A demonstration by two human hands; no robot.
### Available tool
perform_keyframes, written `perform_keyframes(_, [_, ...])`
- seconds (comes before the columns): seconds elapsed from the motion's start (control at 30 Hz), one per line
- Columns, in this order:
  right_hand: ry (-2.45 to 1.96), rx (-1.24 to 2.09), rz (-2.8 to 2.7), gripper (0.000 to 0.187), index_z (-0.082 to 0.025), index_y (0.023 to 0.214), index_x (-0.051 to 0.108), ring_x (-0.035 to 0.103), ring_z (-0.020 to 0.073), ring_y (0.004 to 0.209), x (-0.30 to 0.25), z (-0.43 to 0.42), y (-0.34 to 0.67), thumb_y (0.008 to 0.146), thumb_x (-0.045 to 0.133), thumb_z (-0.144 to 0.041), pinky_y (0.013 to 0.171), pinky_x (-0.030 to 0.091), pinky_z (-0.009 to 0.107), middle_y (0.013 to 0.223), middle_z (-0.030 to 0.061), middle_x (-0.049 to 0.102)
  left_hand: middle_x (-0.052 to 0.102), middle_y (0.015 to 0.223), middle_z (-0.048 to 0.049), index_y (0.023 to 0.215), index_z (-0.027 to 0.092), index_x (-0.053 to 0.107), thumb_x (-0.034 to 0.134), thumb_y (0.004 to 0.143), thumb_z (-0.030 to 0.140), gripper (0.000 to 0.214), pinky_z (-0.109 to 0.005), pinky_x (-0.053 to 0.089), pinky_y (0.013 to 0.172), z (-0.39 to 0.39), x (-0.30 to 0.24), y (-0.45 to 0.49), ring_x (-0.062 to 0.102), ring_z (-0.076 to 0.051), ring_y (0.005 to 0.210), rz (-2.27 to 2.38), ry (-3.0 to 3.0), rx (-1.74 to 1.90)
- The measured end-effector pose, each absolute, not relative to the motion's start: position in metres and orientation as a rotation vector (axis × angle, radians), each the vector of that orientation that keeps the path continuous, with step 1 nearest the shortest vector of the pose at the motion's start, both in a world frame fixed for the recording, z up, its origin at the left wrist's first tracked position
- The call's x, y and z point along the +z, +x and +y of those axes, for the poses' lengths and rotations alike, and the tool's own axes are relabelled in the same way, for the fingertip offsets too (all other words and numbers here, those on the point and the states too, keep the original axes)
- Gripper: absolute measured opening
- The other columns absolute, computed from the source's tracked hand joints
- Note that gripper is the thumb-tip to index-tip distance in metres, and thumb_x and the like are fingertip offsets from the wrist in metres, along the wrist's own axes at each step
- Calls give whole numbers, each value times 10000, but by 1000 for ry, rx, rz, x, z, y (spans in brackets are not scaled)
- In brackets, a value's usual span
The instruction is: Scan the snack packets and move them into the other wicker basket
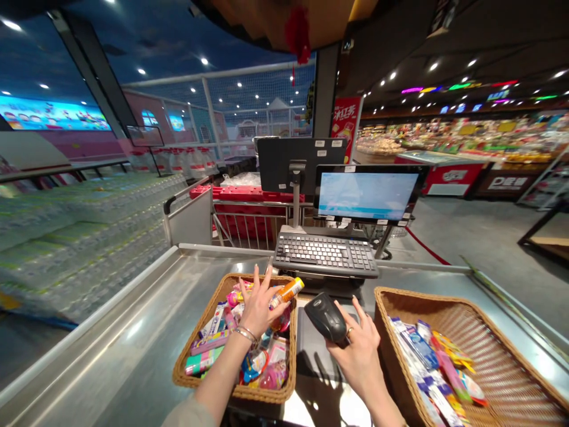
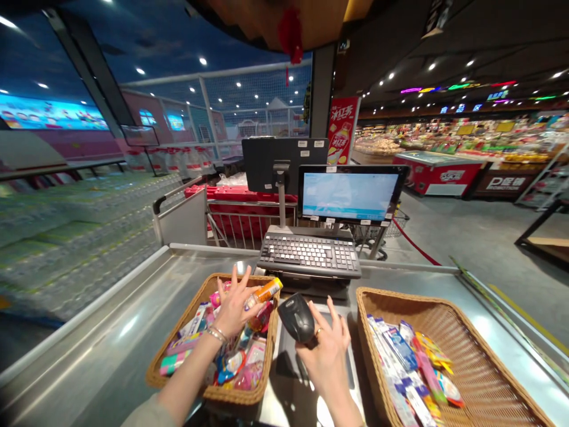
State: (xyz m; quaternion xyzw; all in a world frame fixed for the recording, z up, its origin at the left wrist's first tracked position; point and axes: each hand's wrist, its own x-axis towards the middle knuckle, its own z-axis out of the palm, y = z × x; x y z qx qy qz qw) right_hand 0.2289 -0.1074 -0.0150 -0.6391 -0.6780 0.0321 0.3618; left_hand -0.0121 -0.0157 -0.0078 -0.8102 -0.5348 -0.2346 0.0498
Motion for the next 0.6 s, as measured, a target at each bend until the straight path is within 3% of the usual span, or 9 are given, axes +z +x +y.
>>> perform_keyframes(0.3, [-1645,60,-1761,284,-278,924,740,289,347,1426,-13,-109,228,698,570,-246,1098,233,620,1305,-7,627,298,1583,-54,1143,306,672,589,864,479,339,-775,-16,1077,-12,-9,-11,70,-408,1482,-1614,-2479,-746])
perform_keyframes(0.6, [-1649,33,-1781,372,-299,1031,726,293,338,1427,-16,-108,228,700,570,-236,1114,224,615,1312,-12,623,287,1586,-59,1143,297,679,586,867,470,339,-784,-5,1068,-9,-11,-11,78,-419,1478,-1599,-2470,-749])
